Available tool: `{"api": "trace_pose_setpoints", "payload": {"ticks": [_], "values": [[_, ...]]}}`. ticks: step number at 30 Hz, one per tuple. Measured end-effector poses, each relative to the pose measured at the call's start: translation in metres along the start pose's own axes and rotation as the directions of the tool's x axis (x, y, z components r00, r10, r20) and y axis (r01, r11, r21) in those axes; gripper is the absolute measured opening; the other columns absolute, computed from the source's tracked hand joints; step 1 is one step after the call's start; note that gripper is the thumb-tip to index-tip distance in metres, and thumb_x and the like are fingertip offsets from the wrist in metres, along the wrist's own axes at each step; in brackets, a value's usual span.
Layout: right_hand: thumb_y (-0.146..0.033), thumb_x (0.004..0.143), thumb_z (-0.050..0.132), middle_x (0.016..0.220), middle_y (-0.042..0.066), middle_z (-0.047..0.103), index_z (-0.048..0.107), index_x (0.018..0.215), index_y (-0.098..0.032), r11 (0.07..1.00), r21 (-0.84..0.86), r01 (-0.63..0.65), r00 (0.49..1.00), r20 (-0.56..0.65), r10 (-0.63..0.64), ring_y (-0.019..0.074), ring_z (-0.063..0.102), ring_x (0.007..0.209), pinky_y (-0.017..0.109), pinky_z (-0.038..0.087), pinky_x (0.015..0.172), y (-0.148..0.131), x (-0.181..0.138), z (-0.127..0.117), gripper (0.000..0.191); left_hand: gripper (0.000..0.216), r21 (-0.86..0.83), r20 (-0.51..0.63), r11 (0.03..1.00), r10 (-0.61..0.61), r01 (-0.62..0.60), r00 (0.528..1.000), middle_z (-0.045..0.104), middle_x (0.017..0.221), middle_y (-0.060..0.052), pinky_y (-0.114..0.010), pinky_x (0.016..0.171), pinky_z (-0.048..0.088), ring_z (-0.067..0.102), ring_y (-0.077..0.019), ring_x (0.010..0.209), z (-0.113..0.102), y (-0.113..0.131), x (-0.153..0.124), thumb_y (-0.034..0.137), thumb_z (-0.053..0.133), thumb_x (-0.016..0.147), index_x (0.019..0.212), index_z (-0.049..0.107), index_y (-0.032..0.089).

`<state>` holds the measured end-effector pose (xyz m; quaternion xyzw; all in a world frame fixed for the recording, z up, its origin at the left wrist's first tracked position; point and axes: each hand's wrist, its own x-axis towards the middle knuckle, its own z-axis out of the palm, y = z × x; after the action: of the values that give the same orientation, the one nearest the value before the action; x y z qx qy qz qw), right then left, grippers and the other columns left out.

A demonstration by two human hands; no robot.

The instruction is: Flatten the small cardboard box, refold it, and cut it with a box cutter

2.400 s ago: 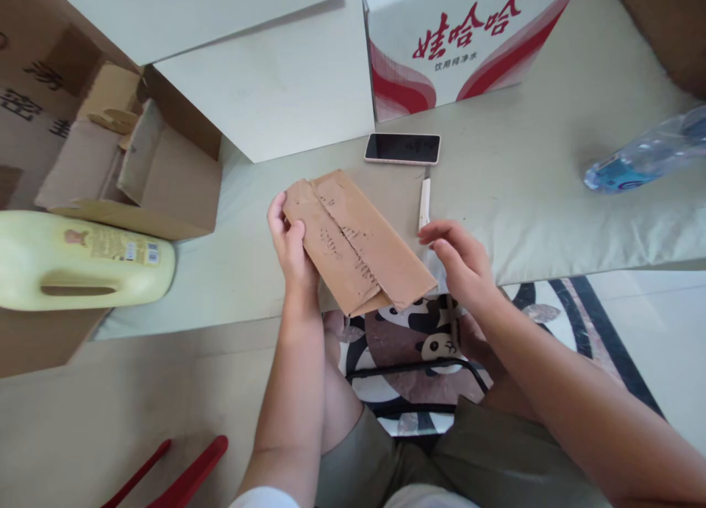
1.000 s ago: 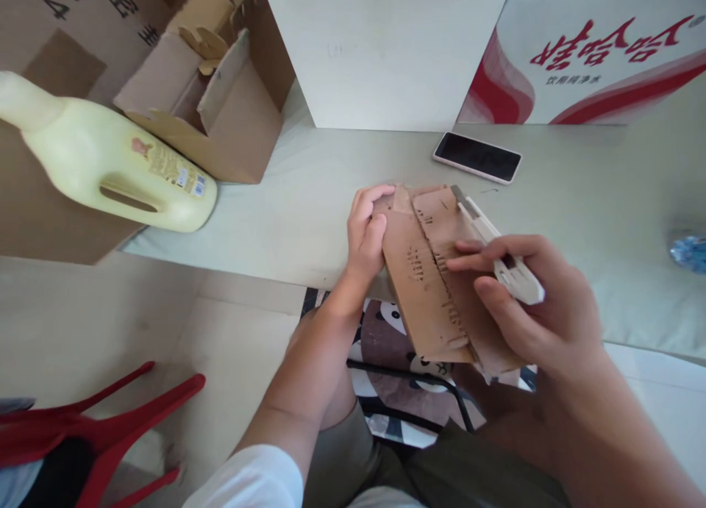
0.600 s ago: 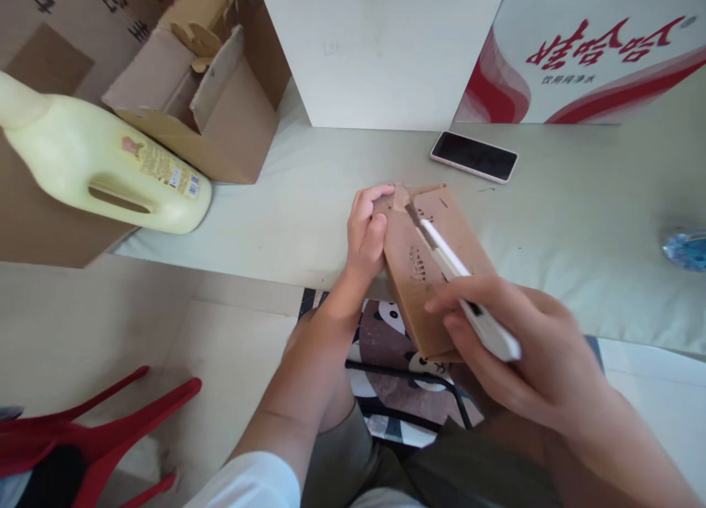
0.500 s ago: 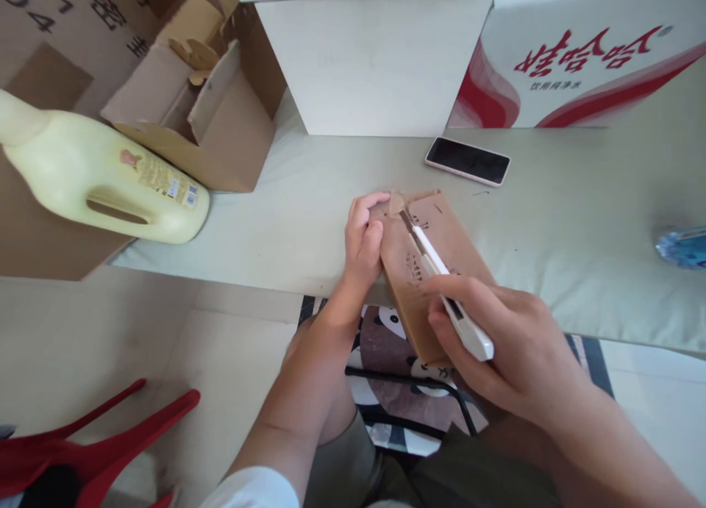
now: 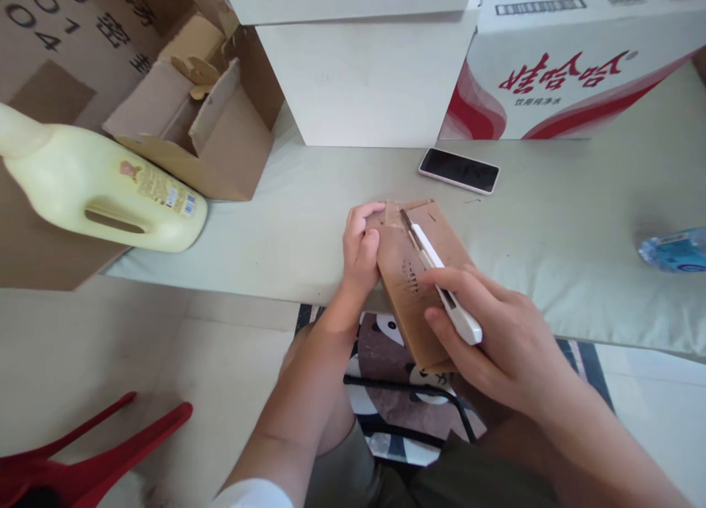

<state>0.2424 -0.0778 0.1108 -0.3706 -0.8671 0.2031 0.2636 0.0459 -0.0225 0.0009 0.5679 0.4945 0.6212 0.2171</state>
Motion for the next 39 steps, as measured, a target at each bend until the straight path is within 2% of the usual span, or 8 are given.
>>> {"api": "trace_pose_setpoints", "payload": {"ticks": [7, 12, 17, 27, 39], "values": [[-0.03, 0.098, 0.049, 0.082, 0.0, 0.065, 0.053, 0.108, -0.023, 0.995, 0.095, 0.002, 1.0, -0.026, 0.001, 0.0128, 0.063, 0.061, 0.025, 0.048, 0.054, 0.0002, -0.0007, -0.0027, 0.013, 0.042, -0.024, -0.016, 1.0, -0.005, 0.004, 1.0, 0.066, 0.117, -0.008, -0.046, 0.101, 0.048, 0.061, -0.0272, 0.113, 0.0009, 0.0027, -0.0007, 0.059, 0.044, 0.095, 0.114, 0.061, 0.026], [-0.026, 0.097, 0.049, 0.084, 0.0, 0.065, 0.053, 0.109, -0.024, 0.997, 0.076, -0.017, 1.0, -0.013, 0.018, 0.0121, 0.063, 0.061, 0.024, 0.045, 0.05, -0.002, -0.0008, -0.0032, 0.013, 0.042, -0.051, -0.017, 0.998, -0.026, 0.025, 1.0, 0.066, 0.119, -0.008, -0.046, 0.102, 0.049, 0.061, -0.0274, 0.114, 0.001, 0.0031, -0.0006, 0.06, 0.045, 0.094, 0.114, 0.062, 0.027], [-0.022, 0.095, 0.049, 0.079, -0.001, 0.061, 0.052, 0.099, -0.023, 0.998, 0.068, -0.003, 1.0, -0.021, 0.004, 0.0108, 0.057, 0.056, 0.023, 0.043, 0.048, -0.0032, -0.0011, -0.0035, 0.005, 0.042, -0.04, -0.018, 0.999, -0.029, 0.028, 0.999, 0.067, 0.119, -0.008, -0.047, 0.102, 0.049, 0.061, -0.0275, 0.114, 0.0013, 0.0036, -0.0004, 0.06, 0.045, 0.094, 0.114, 0.062, 0.026], [-0.014, 0.088, 0.048, 0.075, -0.002, 0.057, 0.05, 0.091, -0.023, 0.999, 0.044, 0.018, 1.0, 0.007, -0.019, 0.0102, 0.052, 0.052, 0.023, 0.037, 0.046, -0.0034, 0.0005, -0.0036, 0.01, 0.039, -0.063, -0.03, 0.998, -0.013, 0.011, 0.999, 0.067, 0.116, -0.007, -0.045, 0.1, 0.049, 0.062, -0.0263, 0.112, 0.0013, 0.0018, -0.0006, 0.055, 0.048, 0.094, 0.114, 0.064, 0.026], [-0.013, 0.087, 0.048, 0.074, -0.003, 0.055, 0.048, 0.088, -0.023, 0.998, 0.056, 0.029, 0.999, 0.011, -0.03, 0.0099, 0.05, 0.053, 0.023, 0.035, 0.046, -0.0028, -0.0003, -0.0042, 0.011, 0.035, -0.097, -0.039, 0.995, -0.008, 0.005, 0.999, 0.068, 0.116, -0.007, -0.044, 0.1, 0.049, 0.062, -0.026, 0.112, 0.0017, 0.0022, -0.0006, 0.052, 0.049, 0.095, 0.113, 0.065, 0.027]]}}
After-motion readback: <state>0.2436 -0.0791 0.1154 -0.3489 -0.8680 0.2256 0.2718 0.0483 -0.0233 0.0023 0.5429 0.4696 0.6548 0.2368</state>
